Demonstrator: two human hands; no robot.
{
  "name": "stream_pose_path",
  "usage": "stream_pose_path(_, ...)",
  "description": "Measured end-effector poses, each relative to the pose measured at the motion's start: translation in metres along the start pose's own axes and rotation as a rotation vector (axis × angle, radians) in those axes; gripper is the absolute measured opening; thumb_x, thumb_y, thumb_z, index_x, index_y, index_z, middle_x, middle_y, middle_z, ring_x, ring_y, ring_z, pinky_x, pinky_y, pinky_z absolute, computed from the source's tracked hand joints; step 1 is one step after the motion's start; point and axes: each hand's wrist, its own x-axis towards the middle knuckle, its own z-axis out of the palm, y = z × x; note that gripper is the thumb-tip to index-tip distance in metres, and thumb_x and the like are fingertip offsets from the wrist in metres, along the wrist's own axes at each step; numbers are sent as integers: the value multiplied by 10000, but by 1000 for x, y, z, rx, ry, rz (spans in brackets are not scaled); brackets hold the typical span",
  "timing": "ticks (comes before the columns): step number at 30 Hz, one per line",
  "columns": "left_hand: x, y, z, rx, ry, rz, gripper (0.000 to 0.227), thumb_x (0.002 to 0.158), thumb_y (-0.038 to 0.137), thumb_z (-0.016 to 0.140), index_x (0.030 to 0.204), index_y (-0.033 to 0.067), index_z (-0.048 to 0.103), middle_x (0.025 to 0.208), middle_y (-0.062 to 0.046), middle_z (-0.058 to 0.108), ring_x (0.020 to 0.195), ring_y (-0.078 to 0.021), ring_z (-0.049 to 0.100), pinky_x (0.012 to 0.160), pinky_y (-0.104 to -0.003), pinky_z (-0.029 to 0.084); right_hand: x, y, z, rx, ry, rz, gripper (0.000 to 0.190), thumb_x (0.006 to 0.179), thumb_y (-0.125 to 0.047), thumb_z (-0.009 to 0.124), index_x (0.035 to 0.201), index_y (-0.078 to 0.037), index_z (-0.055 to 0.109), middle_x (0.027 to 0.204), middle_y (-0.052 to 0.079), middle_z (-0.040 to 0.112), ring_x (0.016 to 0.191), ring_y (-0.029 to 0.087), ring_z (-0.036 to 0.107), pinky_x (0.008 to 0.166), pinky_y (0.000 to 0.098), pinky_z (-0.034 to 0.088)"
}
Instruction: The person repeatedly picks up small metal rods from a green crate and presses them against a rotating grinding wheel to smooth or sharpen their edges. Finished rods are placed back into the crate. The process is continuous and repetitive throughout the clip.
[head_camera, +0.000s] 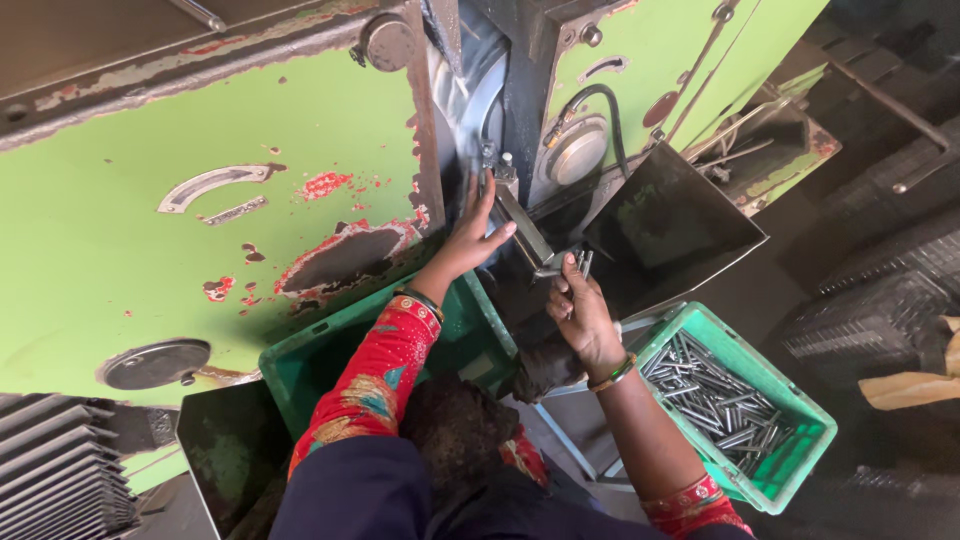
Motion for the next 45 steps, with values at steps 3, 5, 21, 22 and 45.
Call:
stream_pose_path(3,2,-8,3,55,56,100,927,1013,387,654,1668,176,32,1727,-255,-95,1612,-421,-28,1275,-497,154,-3,-2,-1,-7,-74,44,238,1021,-331,591,908,-124,559,736,-14,570,443,52,368,432,215,305)
stream_pose_path(5,1,-15,6,68,64,77,899,1028,369,642,1673,165,50,1727,-258,-72,1613,-421,-21,1279,-499,147,-4,-1,-5,-35,-157,58,246,1051,-302,607,967,-71,590,776,17,606,454,49,370,436,209,310)
stream_pose_path(21,4,-11,3,57,-18,90,1195,874,485,773,1637,145,-82,1682,-279,-176,1575,-454,-57,1247,-518,151,-3,-6,-2,21,-195,106,170,1024,-287,575,1019,-117,580,919,68,687,497,79,409,468,233,337)
stream_pose_path(22,5,-14,3,44,-20,84,1134,923,465,739,1649,139,-69,1690,-281,-174,1586,-449,-58,1256,-517,145,1,-5,-4,46,-193,114,163,1020,-292,578,1009,-129,578,880,38,667,515,86,425,481,240,348)
stream_pose_path(45,5,-10,3,167,-30,32,1271,847,521,820,1657,160,-90,1706,-280,-172,1585,-485,-121,1265,-577,94,18,-5,-21,160,-27,125,372,1026,-397,585,1357,-228,568,817,-64,613,649,47,556,589,202,484)
